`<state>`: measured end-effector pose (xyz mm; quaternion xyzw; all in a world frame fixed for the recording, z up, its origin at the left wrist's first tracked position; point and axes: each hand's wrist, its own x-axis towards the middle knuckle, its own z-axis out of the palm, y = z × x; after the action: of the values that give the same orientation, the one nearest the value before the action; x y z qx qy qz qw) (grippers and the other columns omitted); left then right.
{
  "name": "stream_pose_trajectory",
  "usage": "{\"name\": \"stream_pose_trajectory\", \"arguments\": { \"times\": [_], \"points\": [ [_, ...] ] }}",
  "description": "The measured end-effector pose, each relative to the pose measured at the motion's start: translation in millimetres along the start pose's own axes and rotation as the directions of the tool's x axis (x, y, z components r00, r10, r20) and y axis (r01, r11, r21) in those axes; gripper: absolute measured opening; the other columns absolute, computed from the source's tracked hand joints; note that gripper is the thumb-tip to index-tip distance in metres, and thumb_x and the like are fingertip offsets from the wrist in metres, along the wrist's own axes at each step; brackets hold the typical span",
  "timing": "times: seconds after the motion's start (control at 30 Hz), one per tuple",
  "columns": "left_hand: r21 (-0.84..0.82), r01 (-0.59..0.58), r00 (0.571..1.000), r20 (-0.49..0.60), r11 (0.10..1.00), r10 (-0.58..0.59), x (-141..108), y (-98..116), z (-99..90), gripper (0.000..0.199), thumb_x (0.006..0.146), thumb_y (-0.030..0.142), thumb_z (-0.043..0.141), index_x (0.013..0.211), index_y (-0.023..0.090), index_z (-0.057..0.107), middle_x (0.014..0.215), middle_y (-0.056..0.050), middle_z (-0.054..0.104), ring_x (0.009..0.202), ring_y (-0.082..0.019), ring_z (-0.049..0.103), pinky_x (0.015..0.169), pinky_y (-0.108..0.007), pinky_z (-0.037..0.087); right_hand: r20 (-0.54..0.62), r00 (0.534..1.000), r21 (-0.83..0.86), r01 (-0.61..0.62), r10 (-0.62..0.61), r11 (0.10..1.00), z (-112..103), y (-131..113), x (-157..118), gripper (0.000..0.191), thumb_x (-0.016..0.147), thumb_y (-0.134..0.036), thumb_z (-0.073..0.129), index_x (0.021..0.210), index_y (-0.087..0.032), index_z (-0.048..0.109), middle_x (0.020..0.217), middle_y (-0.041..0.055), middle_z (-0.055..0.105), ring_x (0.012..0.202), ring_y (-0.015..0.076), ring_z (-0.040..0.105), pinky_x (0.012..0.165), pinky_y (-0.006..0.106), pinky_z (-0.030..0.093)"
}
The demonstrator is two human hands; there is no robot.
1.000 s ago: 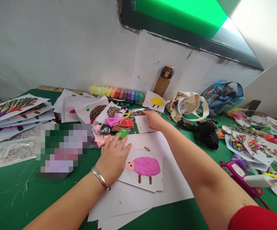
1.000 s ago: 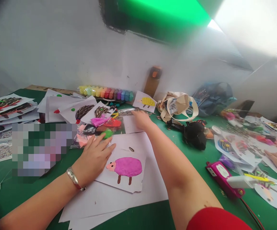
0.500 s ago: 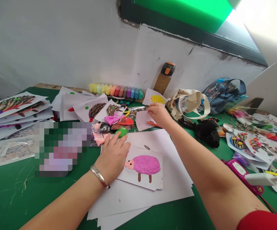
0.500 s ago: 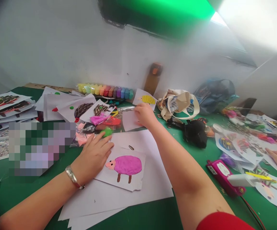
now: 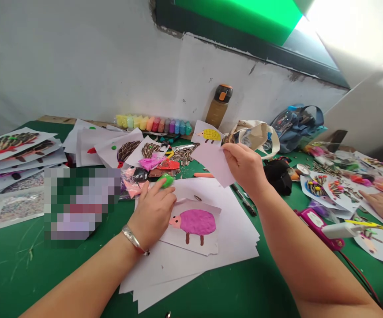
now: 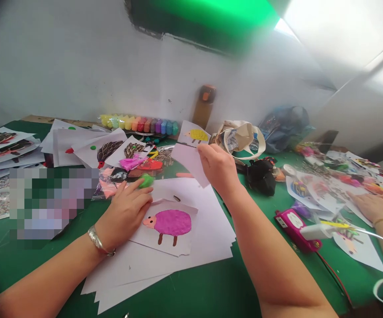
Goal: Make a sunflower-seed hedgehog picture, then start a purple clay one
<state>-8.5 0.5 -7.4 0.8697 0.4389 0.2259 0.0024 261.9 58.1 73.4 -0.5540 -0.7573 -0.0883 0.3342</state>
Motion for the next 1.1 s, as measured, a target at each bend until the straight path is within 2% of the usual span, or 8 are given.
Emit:
{"name": "stream_pose_trajectory", "arguments": {
  "times": [0.17, 0.27, 0.37, 0.5, 0.63, 0.73, 0.9, 1.1],
  "points": [
    [-0.103, -0.008, 0.998, -0.059, 0.995, 0.002, 2.0, 1.3, -5.1, 0.026, 0.095, 0.015, 0.040, 0.092, 0.018, 0.065, 0.100, -0.009, 0.073, 0.119, -0.031, 0.058, 0.098, -0.052, 0.045, 0.208, 0.969, 0.219, -0.179, 0.133, 0.959, -0.9, 23.3, -26.6, 0.024, 0.091, -0.030, 0.051, 0.094, -0.021, 0.072, 0.089, 0.0044, 0.072, 0.081, 0.0203, 0.064, 0.073, 0.031, 0.048],
    [-0.161, -0.029, 0.992, -0.123, 0.987, 0.010, 2.8, 3.7, -9.5, 0.027, 0.096, 0.019, 0.040, 0.088, 0.018, 0.066, 0.092, -0.008, 0.074, 0.098, -0.025, 0.067, 0.086, -0.041, 0.053, 0.438, 0.874, 0.303, -0.365, 0.212, 0.880, 5.4, 26.3, -39.9, 0.025, 0.089, -0.036, 0.053, 0.091, -0.022, 0.073, 0.081, 0.0021, 0.070, 0.072, 0.0187, 0.061, 0.061, 0.029, 0.047],
    [-0.205, -0.027, 0.991, -0.135, 0.978, -0.001, 3.6, 7.5, -16.1, 0.027, 0.095, 0.020, 0.040, 0.087, 0.018, 0.066, 0.088, -0.006, 0.074, 0.080, -0.020, 0.069, 0.072, -0.033, 0.055, 0.568, 0.803, 0.388, -0.455, 0.181, 0.801, 10.3, 21.5, -46.8, 0.027, 0.088, -0.039, 0.053, 0.091, -0.022, 0.074, 0.084, 0.0022, 0.071, 0.070, 0.0171, 0.060, 0.056, 0.027, 0.046],
    [-0.272, -0.036, 0.989, -0.146, 0.961, -0.004, 4.0, 12.8, -26.0, 0.022, 0.093, 0.018, 0.044, 0.088, 0.018, 0.065, 0.087, -0.005, 0.074, 0.078, -0.018, 0.068, 0.070, -0.029, 0.054, 0.554, 0.808, 0.431, -0.484, 0.200, 0.762, 13.1, 21.1, -46.6, 0.026, 0.086, -0.040, 0.056, 0.092, -0.021, 0.074, 0.083, 0.0021, 0.070, 0.070, 0.0167, 0.059, 0.057, 0.026, 0.046],
    [-0.437, -0.055, 0.998, -0.013, 0.898, 0.055, 2.3, 21.3, -34.4, 0.019, 0.093, 0.016, 0.048, 0.091, 0.020, 0.066, 0.086, -0.002, 0.072, 0.079, -0.015, 0.066, 0.073, -0.027, 0.053, 0.453, 0.836, 0.411, -0.503, 0.308, 0.760, 11.4, 31.5, -45.7, 0.024, 0.084, -0.040, 0.059, 0.088, -0.021, 0.073, 0.079, 0.0016, 0.068, 0.070, 0.0170, 0.059, 0.058, 0.027, 0.045],
    [-0.523, -0.062, 0.992, 0.062, 0.850, 0.111, 1.6, 28.3, -37.8, 0.019, 0.093, 0.015, 0.048, 0.093, 0.021, 0.066, 0.087, -0.001, 0.071, 0.080, -0.014, 0.065, 0.075, -0.026, 0.053, 0.460, 0.818, 0.449, -0.550, 0.346, 0.704, 7.9, 33.1, -48.5, 0.023, 0.084, -0.040, 0.060, 0.088, -0.021, 0.072, 0.079, 0.0019, 0.068, 0.068, 0.0170, 0.058, 0.057, 0.027, 0.045],
    [-0.590, -0.011, 0.993, 0.089, 0.808, 0.079, 1.9, 33.7, -42.0, 0.018, 0.092, 0.015, 0.051, 0.093, 0.022, 0.068, 0.087, 0.001, 0.072, 0.080, -0.013, 0.066, 0.075, -0.024, 0.053, 0.629, 0.758, 0.512, -0.573, 0.176, 0.639, 14.3, 5.9, -54.8, 0.024, 0.087, -0.038, 0.055, 0.083, -0.021, 0.071, 0.100, 0.0041, 0.072, 0.067, 0.0144, 0.057, 0.054, 0.026, 0.044],
    [-0.575, 0.127, 0.992, 0.080, 0.808, -0.099, 3.9, 28.5, -52.9, 0.017, 0.089, 0.023, 0.054, 0.090, 0.024, 0.071, 0.087, 0.003, 0.075, 0.078, -0.014, 0.068, 0.071, -0.023, 0.053, 0.713, 0.701, 0.506, -0.516, 0.001, 0.692, 34.6, -33.2, -54.3, 0.020, 0.085, -0.031, 0.055, 0.085, -0.021, 0.072, 0.078, -0.0004, 0.068, 0.069, 0.0145, 0.058, 0.063, 0.026, 0.045]
  ]
}}
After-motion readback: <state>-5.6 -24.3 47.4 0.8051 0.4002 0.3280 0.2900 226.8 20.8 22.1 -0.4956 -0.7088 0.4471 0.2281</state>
